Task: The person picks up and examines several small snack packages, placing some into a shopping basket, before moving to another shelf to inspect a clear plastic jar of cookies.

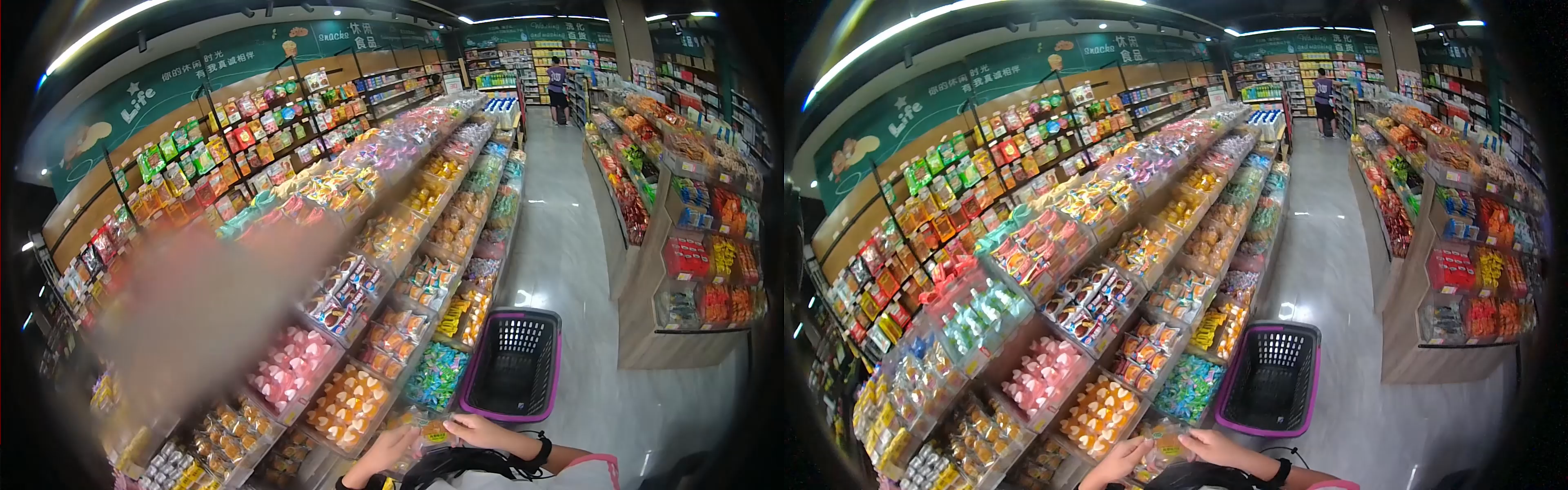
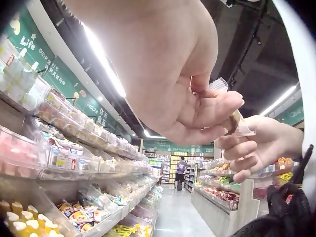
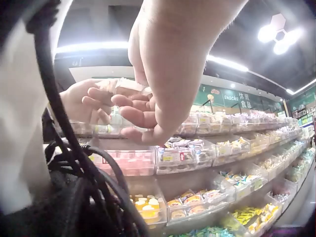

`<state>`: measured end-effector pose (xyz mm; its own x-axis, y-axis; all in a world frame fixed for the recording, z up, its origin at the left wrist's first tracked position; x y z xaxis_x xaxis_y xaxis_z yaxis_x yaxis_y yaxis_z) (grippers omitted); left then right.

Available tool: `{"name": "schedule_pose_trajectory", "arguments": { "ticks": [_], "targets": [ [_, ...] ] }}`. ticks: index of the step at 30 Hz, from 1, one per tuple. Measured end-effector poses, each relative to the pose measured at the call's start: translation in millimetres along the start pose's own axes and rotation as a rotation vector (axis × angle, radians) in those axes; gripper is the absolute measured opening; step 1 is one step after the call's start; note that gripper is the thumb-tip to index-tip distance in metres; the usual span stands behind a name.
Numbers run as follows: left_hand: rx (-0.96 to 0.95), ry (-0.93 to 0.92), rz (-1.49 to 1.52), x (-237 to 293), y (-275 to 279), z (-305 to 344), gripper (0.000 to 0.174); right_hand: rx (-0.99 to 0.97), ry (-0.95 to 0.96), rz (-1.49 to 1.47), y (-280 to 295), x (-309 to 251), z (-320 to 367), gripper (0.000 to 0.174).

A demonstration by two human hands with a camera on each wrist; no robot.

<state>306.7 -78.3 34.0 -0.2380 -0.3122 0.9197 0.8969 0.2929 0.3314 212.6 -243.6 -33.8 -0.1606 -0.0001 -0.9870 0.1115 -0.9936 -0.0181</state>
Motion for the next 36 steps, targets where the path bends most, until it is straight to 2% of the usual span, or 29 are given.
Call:
{"name": "schedule_pose_trajectory", "arguments": {
  "ticks": [3, 9, 10, 11, 13, 17, 21, 25, 26, 28, 29, 30, 33, 36],
  "targets": [
    [-0.034, 0.003, -0.002, -5, 14, 8, 0.031, -0.076, 0.011, -0.006, -17, 9, -15, 0.04],
    [-0.147, -0.104, 0.029, -25, 34, 11, 0.029, -0.111, -0.094, -0.318, -54, 0, -24, 0.042],
    [-0.155, -0.12, 0.047, -26, 36, 11, 0.029, -0.137, -0.155, -0.429, -58, 19, -31, 0.044],
    [-0.162, -0.132, 0.066, -28, 38, 13, 0.028, -0.143, -0.137, -0.559, -61, 22, -31, 0.043],
    [-0.167, -0.118, 0.071, -44, 40, 10, 0.028, -0.159, -0.099, -0.822, -70, -2, -26, 0.043],
    [-0.158, -0.03, 0.017, -31, 47, 19, 0.028, -0.061, -0.058, -0.665, -60, 6, -35, 0.038],
    [-0.242, -0.1, 0.102, -44, 52, 24, 0.03, -0.028, -0.01, -0.454, -60, -20, -43, 0.032],
    [-0.255, -0.119, -0.058, -45, 59, 28, 0.036, 0.041, 0.022, -0.225, -65, -10, -57, 0.031],
    [-0.251, -0.046, -0.06, -43, 61, 30, 0.036, 0.063, 0.041, -0.145, -65, -6, -61, 0.031],
    [-0.245, 0.098, -0.065, -34, 65, 35, 0.038, 0.082, 0.061, 0.007, -66, -23, -58, 0.034],
    [-0.246, 0.091, -0.075, -33, 66, 36, 0.038, 0.093, 0.072, 0.082, -64, -34, -57, 0.035],
    [-0.247, 0.083, -0.085, -33, 67, 37, 0.039, 0.066, 0.061, 0.193, -63, -42, -56, 0.028],
    [-0.266, 0.148, -0.066, -25, 71, 42, 0.039, 0.077, 0.05, 0.361, -69, -88, -46, 0.034],
    [-0.253, 0.168, -0.055, -28, 74, 46, 0.039, 0.017, 0.102, 0.473, -72, -101, -46, 0.031]
  ]
}}
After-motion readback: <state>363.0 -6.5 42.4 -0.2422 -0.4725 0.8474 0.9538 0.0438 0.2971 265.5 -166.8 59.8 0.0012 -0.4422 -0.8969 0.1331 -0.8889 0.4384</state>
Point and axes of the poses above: each hand's wrist, its own z-axis away from the middle knuckle, its own y-axis out of the back of the hand, x = y × z, the point moved 3 cm from there along -z, towards the middle knuckle, and after that the axes turned 6 degrees about -x, right-handed, at the moved point
